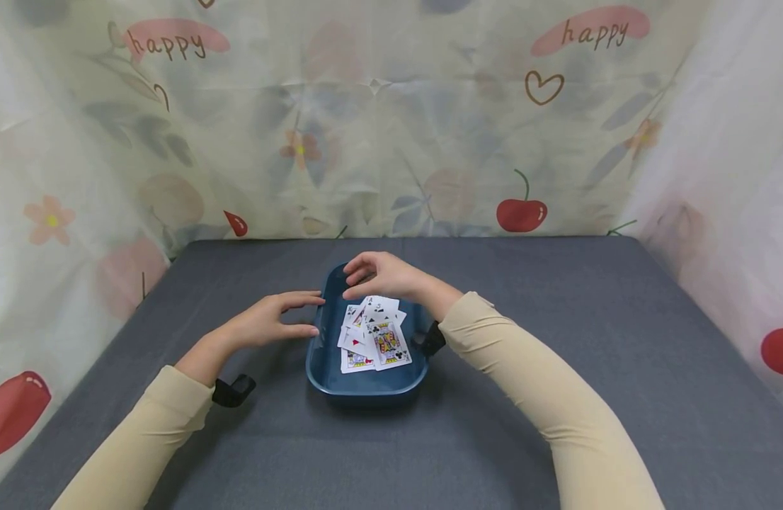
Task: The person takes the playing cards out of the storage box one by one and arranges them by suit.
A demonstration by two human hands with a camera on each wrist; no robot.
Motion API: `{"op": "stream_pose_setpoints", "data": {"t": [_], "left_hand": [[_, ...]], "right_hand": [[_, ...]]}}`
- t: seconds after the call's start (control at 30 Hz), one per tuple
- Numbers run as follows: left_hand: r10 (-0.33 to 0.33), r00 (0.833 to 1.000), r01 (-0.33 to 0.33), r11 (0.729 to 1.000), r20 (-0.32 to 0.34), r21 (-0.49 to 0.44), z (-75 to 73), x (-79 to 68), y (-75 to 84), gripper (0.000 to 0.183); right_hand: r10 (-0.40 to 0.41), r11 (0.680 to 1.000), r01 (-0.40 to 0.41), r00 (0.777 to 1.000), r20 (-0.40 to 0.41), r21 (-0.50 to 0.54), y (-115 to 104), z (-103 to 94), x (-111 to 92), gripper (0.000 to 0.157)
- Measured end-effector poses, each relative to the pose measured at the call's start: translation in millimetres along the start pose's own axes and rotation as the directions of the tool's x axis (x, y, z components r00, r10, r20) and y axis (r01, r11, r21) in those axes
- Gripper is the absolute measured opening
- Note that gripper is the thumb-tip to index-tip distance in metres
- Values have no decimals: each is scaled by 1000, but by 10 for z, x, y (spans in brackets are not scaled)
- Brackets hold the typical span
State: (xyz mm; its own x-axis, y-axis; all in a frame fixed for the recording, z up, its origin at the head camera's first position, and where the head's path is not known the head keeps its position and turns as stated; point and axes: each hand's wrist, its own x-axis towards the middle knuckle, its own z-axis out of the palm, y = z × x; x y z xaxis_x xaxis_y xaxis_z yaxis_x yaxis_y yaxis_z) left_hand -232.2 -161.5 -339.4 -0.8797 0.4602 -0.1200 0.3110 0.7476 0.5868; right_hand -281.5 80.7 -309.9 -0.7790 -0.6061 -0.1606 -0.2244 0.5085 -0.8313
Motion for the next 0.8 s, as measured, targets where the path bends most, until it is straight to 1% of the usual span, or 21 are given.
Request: {"op": "stream_pose_setpoints", "data": {"t": [0.17, 0.33, 0.47, 0.67, 0.8], "left_hand": [[-13, 1000, 13, 1000, 1, -3, 2, 2, -4, 60], [-25, 1000, 25, 1000, -3, 1, -4, -6, -6, 60], [-23, 1000, 23, 1000, -3, 5, 3, 2, -20, 61], [-19, 1000, 19, 1000, -5, 3, 13, 10, -21, 63], [-27, 1000, 27, 1000, -10, 2, 19, 15, -21, 62]], "right_hand": [[-8, 998, 12, 998, 60, -65, 28, -64, -36, 57], [-9, 995, 18, 996, 87, -103, 24, -94, -51, 55], [-23, 989, 40, 993, 118, -141, 17, -96, -59, 56], [-40, 974, 80, 981, 188, -212, 61, -125, -107, 61], [-68, 970, 120, 969, 237, -213, 129, -139, -147, 63]]}}
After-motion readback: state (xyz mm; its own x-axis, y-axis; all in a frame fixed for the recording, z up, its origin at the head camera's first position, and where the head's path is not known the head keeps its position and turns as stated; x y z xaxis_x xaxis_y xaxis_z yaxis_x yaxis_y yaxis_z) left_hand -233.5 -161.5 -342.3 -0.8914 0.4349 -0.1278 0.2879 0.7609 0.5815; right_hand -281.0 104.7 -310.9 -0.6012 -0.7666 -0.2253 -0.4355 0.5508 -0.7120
